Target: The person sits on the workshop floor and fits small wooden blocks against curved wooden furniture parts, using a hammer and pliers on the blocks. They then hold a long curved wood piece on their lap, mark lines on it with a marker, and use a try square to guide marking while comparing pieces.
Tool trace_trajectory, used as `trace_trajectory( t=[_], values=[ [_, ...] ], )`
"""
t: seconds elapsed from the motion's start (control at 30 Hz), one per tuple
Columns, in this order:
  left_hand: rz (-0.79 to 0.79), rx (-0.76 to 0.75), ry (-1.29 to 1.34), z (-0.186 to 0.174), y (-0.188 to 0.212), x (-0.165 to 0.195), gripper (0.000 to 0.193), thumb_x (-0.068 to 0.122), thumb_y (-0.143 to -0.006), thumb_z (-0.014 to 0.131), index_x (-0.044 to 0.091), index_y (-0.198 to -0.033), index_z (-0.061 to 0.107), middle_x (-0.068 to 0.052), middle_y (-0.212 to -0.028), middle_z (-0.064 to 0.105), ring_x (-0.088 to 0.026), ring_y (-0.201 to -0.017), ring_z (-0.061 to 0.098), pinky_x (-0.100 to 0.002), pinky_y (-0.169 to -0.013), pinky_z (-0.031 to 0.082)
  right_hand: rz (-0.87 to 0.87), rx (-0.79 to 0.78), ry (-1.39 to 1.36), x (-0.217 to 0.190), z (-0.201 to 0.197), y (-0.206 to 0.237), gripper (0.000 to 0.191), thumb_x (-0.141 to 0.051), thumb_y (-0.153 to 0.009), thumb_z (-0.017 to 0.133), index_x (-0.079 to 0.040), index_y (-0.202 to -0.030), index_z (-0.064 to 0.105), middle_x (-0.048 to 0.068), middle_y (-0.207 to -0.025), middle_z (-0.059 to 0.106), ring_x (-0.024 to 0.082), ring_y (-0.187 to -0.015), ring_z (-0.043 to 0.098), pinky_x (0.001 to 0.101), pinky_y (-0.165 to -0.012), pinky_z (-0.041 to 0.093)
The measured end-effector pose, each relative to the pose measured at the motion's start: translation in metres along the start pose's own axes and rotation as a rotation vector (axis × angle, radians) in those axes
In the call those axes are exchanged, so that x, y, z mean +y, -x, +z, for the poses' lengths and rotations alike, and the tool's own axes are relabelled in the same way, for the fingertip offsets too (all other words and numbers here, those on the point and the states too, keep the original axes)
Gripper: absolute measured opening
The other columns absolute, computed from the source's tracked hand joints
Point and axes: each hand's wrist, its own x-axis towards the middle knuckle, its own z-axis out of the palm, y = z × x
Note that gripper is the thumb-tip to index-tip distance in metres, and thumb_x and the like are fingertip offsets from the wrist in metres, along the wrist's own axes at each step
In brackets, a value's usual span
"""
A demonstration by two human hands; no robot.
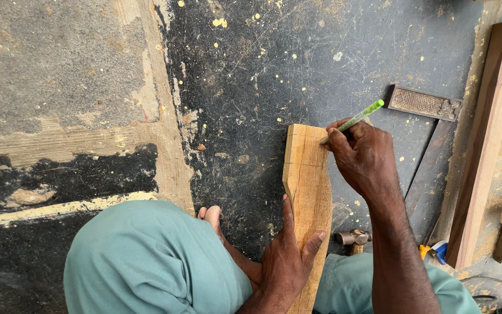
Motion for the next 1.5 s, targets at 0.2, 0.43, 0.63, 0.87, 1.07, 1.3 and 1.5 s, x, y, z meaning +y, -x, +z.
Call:
trace_trajectory(
  t=[0.2,0.43,0.63,0.87,1.07,1.3,1.5],
  values=[
    [0.022,0.026,-0.002,0.001,0.000,0.000,0.097,0.048,-0.101,0.054,0.003,-0.160,-0.008,-0.035,-0.120,0.064,-0.043,-0.102,0.073,-0.051,-0.085,0.061,-0.150,0.108,-0.058,0.009,0.006,0.010,0.023,-0.019,-0.102,0.067,0.001,-0.107,0.075,0.010,-0.084,0.078,0.012,-0.069,0.074,0.0283,-0.055,0.056],
    [0.017,0.047,-0.042,0.002,0.000,0.001,0.098,0.050,-0.100,0.056,0.003,-0.160,-0.006,-0.032,-0.114,0.068,-0.044,-0.098,0.074,-0.051,-0.080,0.062,-0.377,0.183,-0.114,0.010,0.014,0.060,0.022,-0.016,-0.105,0.064,0.002,-0.113,0.072,0.012,-0.091,0.076,0.012,-0.078,0.072,0.0257,-0.063,0.059],
    [0.021,0.031,-0.041,0.002,0.001,0.002,0.098,0.050,-0.100,0.052,0.003,-0.160,-0.010,-0.030,-0.105,0.071,-0.039,-0.093,0.076,-0.049,-0.077,0.064,0.128,-0.047,0.014,0.014,0.009,0.020,0.026,-0.022,-0.104,0.060,-0.002,-0.111,0.074,0.010,-0.079,0.078,0.013,-0.045,0.059,0.0307,-0.034,0.044],
    [-0.072,-0.014,-0.031,-0.002,0.006,0.015,0.099,0.056,-0.097,0.047,0.010,-0.161,-0.013,-0.027,-0.106,0.072,-0.038,-0.092,0.077,-0.047,-0.079,0.065,0.000,0.198,-0.179,0.036,0.004,0.042,0.029,-0.025,-0.102,0.061,-0.001,-0.105,0.077,0.013,-0.090,0.079,0.013,-0.046,0.058,0.0316,-0.035,0.045],
    [0.137,0.096,0.039,0.004,0.007,0.006,0.098,0.060,-0.097,0.048,0.009,-0.161,-0.008,-0.030,-0.114,0.069,-0.043,-0.097,0.075,-0.047,-0.078,0.065,0.169,0.286,-0.648,0.097,0.021,0.170,0.030,-0.022,-0.105,0.052,0.001,-0.106,0.073,0.014,-0.095,0.077,0.017,-0.089,0.072,0.0312,-0.081,0.059],
    [0.118,0.212,-0.107,0.003,-0.030,-0.013,0.100,0.066,-0.093,0.045,0.015,-0.165,0.000,-0.029,-0.123,0.069,-0.046,-0.106,0.070,-0.050,-0.085,0.060,0.365,-0.057,-0.885,0.113,0.077,0.234,0.049,-0.023,-0.097,0.063,0.001,-0.140,0.063,0.019,-0.103,0.071,0.020,-0.079,0.061,0.0318,-0.069,0.051],
    [0.291,0.309,-0.021,-0.017,-0.054,-0.023,0.097,0.060,-0.095,0.058,0.008,-0.163,0.012,-0.029,-0.137,0.061,-0.040,-0.122,0.066,-0.044,-0.099,0.054,-0.029,-0.022,-0.803,0.068,0.081,0.220,0.058,-0.024,-0.094,0.067,-0.001,-0.145,0.052,0.010,-0.123,0.071,0.013,-0.107,0.065,0.0307,-0.092,0.052]
  ],
)
